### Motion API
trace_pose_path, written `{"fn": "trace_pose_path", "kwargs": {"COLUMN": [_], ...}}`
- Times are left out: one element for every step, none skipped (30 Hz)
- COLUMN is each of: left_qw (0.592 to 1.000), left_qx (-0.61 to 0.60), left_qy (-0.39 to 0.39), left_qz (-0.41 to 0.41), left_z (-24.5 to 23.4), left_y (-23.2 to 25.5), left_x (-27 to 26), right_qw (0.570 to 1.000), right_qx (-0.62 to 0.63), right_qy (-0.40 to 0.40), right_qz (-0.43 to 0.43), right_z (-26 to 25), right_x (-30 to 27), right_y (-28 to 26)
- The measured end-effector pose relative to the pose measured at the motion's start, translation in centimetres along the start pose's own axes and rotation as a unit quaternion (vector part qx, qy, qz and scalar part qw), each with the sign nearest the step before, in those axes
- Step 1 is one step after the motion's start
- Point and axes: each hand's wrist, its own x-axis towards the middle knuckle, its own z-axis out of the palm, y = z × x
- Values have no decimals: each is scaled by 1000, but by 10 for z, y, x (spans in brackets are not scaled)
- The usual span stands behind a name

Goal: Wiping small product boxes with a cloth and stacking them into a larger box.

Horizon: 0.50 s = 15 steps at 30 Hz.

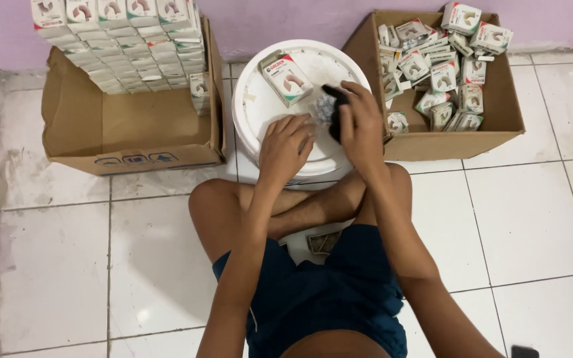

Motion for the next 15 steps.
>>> {"fn": "trace_pose_path", "kwargs": {"left_qw": [1000,999,998,998,997,996,996,996,996,996,995,994,993,994,995], "left_qx": [-2,16,34,33,33,35,36,30,24,23,20,18,18,27,36], "left_qy": [0,27,55,55,65,78,80,83,86,86,94,100,100,93,86], "left_qz": [0,10,19,18,21,23,23,24,25,26,38,50,53,48,42], "left_z": [10,20,29,32,36,38,37,37,36,34,32,29,31,33,35], "left_y": [-5,-11,-17,-19,-21,-24,-23,-22,-20,-18,-17,-16,-18,-19,-20], "left_x": [-2,-2,-3,-5,-6,-6,-4,-5,-6,-6,-6,-6,-4,-4,-6], "right_qw": [1000,997,987,987,983,977,977,972,967,967,960,952,953,951,949], "right_qx": [-2,-40,-77,-77,-106,-135,-135,-135,-135,-136,-149,-161,-162,-163,-163], "right_qy": [-1,-52,-102,-103,-128,-151,-152,-180,-208,-207,-231,-253,-251,-254,-256], "right_qz": [1,-48,-95,-95,-79,-66,-69,-64,-60,-60,-59,-58,-57,-72,-88], "right_z": [15,31,47,46,45,45,43,40,37,37,36,36,37,39,40], "right_x": [-10,-18,-26,-31,-35,-36,-33,-34,-35,-33,-31,-30,-27,-27,-27], "right_y": [15,30,45,44,41,40,40,38,37,36,35,33,36,39,41]}}
